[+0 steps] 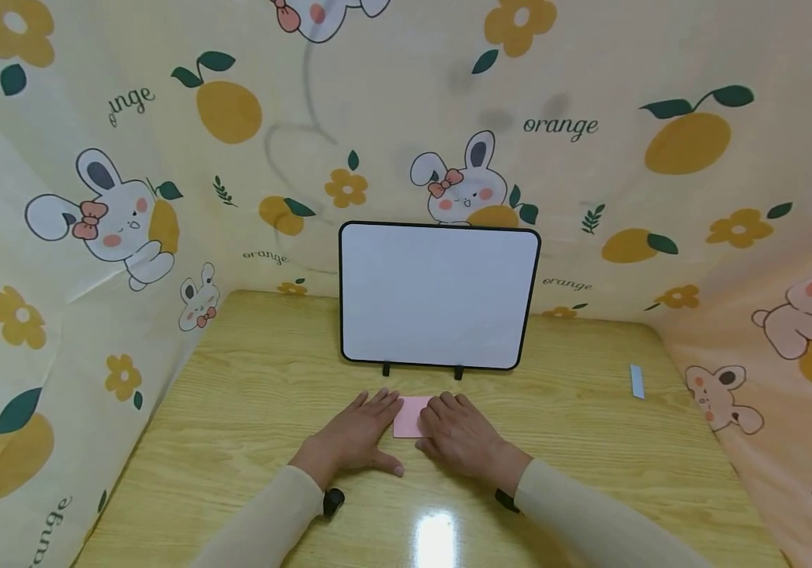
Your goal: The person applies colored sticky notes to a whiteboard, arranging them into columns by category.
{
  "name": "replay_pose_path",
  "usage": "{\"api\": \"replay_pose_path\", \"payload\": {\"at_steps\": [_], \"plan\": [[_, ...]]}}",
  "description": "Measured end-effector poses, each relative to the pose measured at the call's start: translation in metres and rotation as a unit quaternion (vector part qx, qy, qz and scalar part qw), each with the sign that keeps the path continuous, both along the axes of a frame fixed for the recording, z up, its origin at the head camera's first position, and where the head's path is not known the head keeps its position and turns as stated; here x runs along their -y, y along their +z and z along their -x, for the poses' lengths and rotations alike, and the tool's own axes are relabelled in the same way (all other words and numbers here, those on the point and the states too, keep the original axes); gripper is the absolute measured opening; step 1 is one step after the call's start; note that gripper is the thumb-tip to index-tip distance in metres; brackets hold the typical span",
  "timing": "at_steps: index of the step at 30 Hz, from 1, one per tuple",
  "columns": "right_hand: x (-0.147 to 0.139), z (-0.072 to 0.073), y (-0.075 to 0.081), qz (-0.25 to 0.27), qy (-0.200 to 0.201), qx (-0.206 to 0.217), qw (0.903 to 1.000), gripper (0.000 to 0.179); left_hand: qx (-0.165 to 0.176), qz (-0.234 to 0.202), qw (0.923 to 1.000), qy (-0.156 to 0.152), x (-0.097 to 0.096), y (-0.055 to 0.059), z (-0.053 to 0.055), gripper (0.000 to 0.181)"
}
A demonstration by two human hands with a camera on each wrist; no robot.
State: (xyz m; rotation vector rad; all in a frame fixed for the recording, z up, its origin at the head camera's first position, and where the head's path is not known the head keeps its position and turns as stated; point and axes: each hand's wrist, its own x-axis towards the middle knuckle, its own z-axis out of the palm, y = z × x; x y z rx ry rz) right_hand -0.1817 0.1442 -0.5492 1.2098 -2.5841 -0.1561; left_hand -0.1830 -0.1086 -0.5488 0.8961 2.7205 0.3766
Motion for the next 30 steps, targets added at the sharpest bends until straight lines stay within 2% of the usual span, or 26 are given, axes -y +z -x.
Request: {"api": "replay_pose_path", "payload": {"at_steps": [9, 18, 30], "plan": [[0.0013, 0.0014, -0.0002, -0.009, -0.012, 0.015, 0.9998, 0.032, 0.001, 0.002, 1.0, 0.001, -0.0002, -0.0003, 0.0004, 0.119], [0.0017, 0.0023, 0.001, -0.004, -0.018, 0.011, 0.9998, 0.031, 0.005, 0.004, 1.0, 0.002, -0.0002, -0.0004, 0.0004, 0.119], [0.0001, 0.0005, 0.0068, 0.02, -0.017, 0.043, 0.9987, 0.029, 0.011, 0.001, 0.9999, 0.002, 0.0006, -0.0016, 0.0005, 0.119]]}}
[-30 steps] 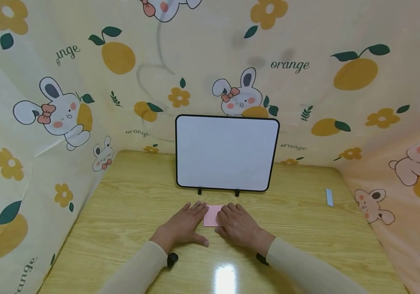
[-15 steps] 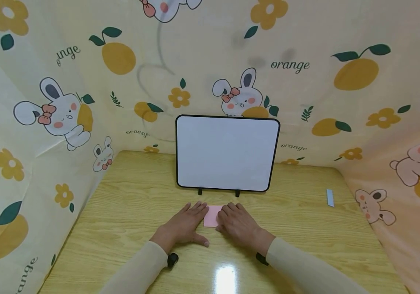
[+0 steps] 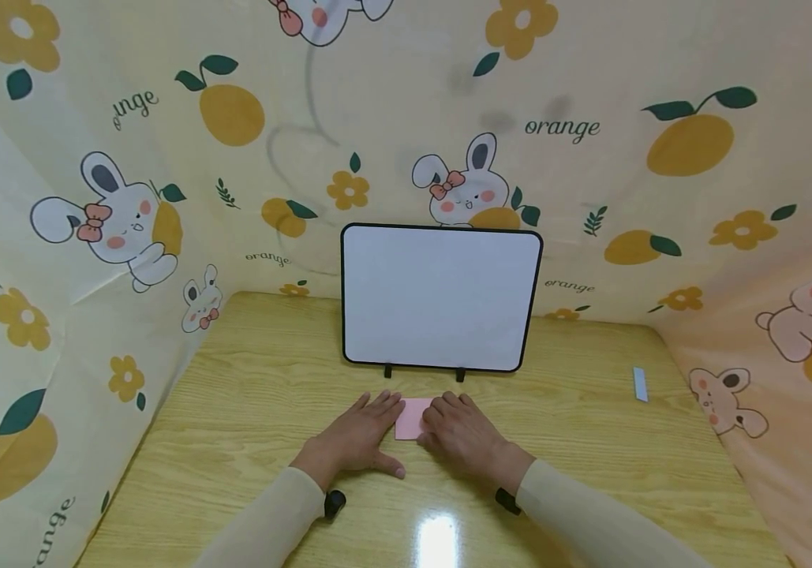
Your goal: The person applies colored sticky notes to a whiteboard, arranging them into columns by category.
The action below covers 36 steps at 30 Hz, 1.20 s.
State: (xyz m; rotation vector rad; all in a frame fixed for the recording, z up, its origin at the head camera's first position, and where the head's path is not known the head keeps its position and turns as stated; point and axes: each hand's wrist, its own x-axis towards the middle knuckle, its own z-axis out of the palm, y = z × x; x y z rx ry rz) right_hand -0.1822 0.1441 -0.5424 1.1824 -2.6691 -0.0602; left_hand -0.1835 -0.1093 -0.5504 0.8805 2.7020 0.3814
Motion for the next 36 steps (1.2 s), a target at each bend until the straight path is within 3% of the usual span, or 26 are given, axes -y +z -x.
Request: {"api": "replay_pose_path", "payload": {"at_steps": [8, 13, 16, 19, 22, 25, 30, 36], "plan": [[0.0, 0.005, 0.005, 0.019, 0.029, -0.007, 0.9994, 0.022, 0.009, -0.009, 0.9999, 0.001, 0.0, 0.004, -0.001, 0.118], [-0.005, 0.007, 0.008, 0.001, 0.023, -0.006, 0.9997, 0.038, 0.009, -0.007, 0.9999, 0.0, -0.001, 0.004, -0.001, 0.117], [-0.01, 0.006, 0.008, -0.012, 0.012, 0.02, 0.9996, 0.055, 0.008, -0.003, 1.0, -0.001, -0.001, 0.006, -0.002, 0.118], [-0.013, 0.002, 0.005, -0.031, -0.004, 0.073, 0.9968, 0.068, 0.0, 0.008, 1.0, 0.003, -0.003, 0.009, -0.006, 0.116], [-0.014, -0.001, 0.003, -0.049, -0.025, 0.123, 0.9909, 0.073, -0.023, 0.022, 0.9995, 0.005, -0.006, 0.012, -0.015, 0.11], [-0.014, -0.004, 0.002, -0.054, -0.042, 0.145, 0.987, 0.075, -0.037, 0.035, 0.9987, -0.006, -0.011, 0.013, -0.028, 0.099], [-0.014, -0.01, 0.002, -0.04, -0.054, 0.125, 0.9899, 0.072, -0.038, 0.046, 0.9982, -0.011, -0.015, 0.014, -0.042, 0.091], [-0.014, -0.031, 0.005, -0.042, -0.027, 0.086, 0.9951, 0.062, -0.046, 0.049, 0.9976, 0.017, -0.008, 0.018, -0.034, 0.102]]}}
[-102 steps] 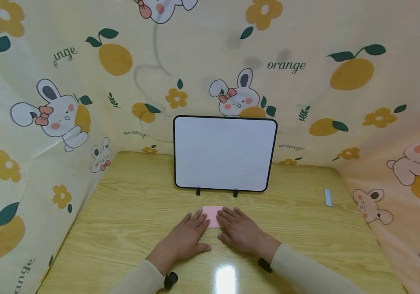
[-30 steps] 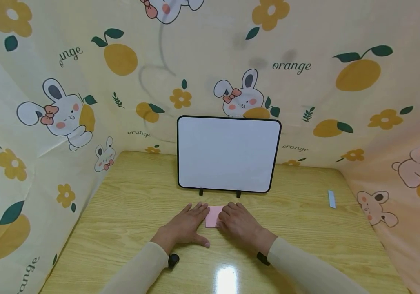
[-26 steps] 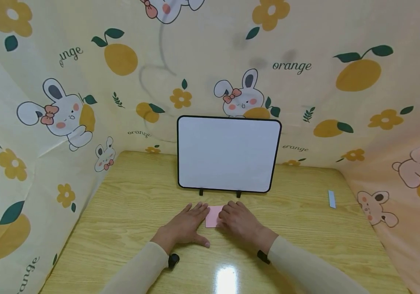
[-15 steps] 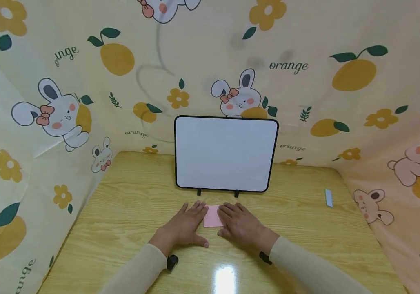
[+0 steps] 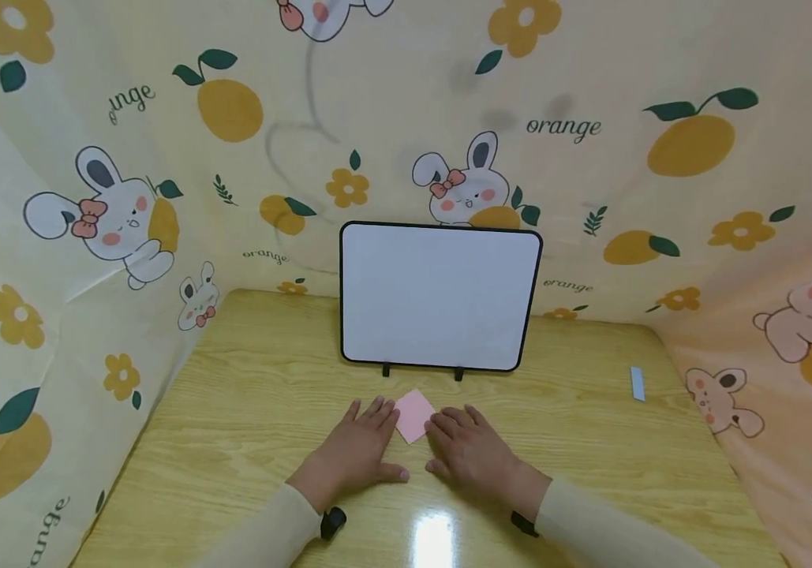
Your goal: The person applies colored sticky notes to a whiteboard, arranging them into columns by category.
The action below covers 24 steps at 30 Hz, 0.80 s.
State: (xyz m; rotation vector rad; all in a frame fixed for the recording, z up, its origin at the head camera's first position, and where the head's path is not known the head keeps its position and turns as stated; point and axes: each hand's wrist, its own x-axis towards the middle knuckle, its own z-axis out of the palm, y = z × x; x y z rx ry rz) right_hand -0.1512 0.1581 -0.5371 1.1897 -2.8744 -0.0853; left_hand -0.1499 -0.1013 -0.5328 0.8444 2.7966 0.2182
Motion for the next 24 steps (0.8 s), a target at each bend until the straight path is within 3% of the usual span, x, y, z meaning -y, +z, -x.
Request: {"api": "replay_pose_path", "payload": {"at_steps": [5, 11, 17, 24], "plan": [[0.004, -0.012, 0.002, 0.033, 0.046, -0.015, 0.9983, 0.045, 0.019, -0.008, 0.9997, -0.011, 0.003, -0.003, 0.01, 0.113], [0.012, 0.003, 0.002, 0.095, 0.052, -0.049, 0.9929, 0.026, 0.03, -0.032, 0.9987, -0.025, 0.002, -0.007, 0.019, 0.117], [0.016, 0.022, -0.003, 0.056, 0.041, -0.077, 0.9946, 0.036, 0.023, -0.039, 0.9987, -0.024, 0.001, -0.011, 0.022, 0.121], [0.018, 0.026, -0.008, 0.037, 0.039, -0.083, 0.9952, 0.04, 0.021, -0.036, 0.9991, -0.005, 0.003, -0.013, 0.02, 0.12]]}}
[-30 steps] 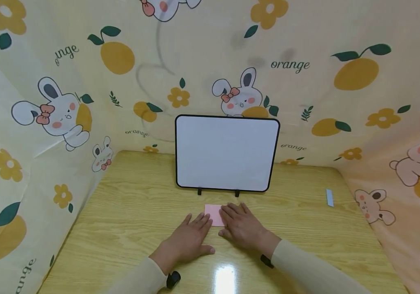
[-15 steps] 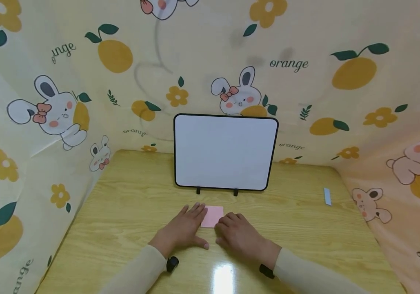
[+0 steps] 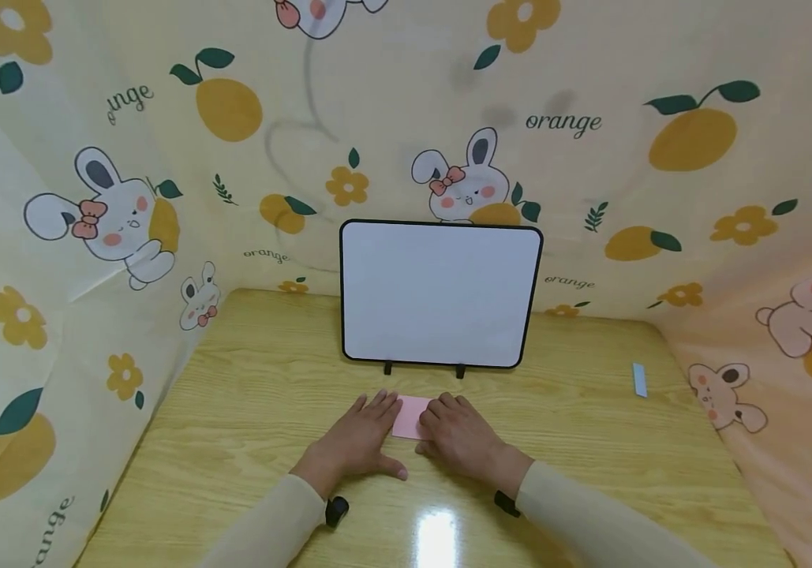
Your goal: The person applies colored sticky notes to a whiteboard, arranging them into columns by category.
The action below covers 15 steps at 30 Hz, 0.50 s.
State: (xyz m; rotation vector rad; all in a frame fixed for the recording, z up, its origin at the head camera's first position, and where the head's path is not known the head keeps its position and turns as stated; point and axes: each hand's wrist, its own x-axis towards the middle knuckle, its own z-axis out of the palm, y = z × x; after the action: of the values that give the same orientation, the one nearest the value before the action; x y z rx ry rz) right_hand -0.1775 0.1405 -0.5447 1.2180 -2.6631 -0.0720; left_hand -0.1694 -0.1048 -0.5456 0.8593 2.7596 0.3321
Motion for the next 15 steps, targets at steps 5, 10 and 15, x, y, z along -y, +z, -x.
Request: {"api": "replay_pose_path", "payload": {"at_steps": [5, 10, 15], "plan": [[0.0004, 0.0008, 0.0001, 0.003, -0.003, -0.006, 1.0, 0.035, 0.0, -0.013, 0.9999, 0.0, 0.0007, -0.0018, -0.001, 0.118], [0.0003, 0.0024, -0.0001, 0.018, -0.004, -0.007, 0.9998, 0.027, 0.006, -0.017, 0.9998, -0.003, 0.0012, -0.0011, -0.0009, 0.116], [0.0008, 0.0035, 0.0006, 0.021, -0.007, 0.001, 0.9998, 0.022, 0.015, -0.017, 0.9997, 0.001, 0.0012, -0.0001, -0.0011, 0.116]]}}
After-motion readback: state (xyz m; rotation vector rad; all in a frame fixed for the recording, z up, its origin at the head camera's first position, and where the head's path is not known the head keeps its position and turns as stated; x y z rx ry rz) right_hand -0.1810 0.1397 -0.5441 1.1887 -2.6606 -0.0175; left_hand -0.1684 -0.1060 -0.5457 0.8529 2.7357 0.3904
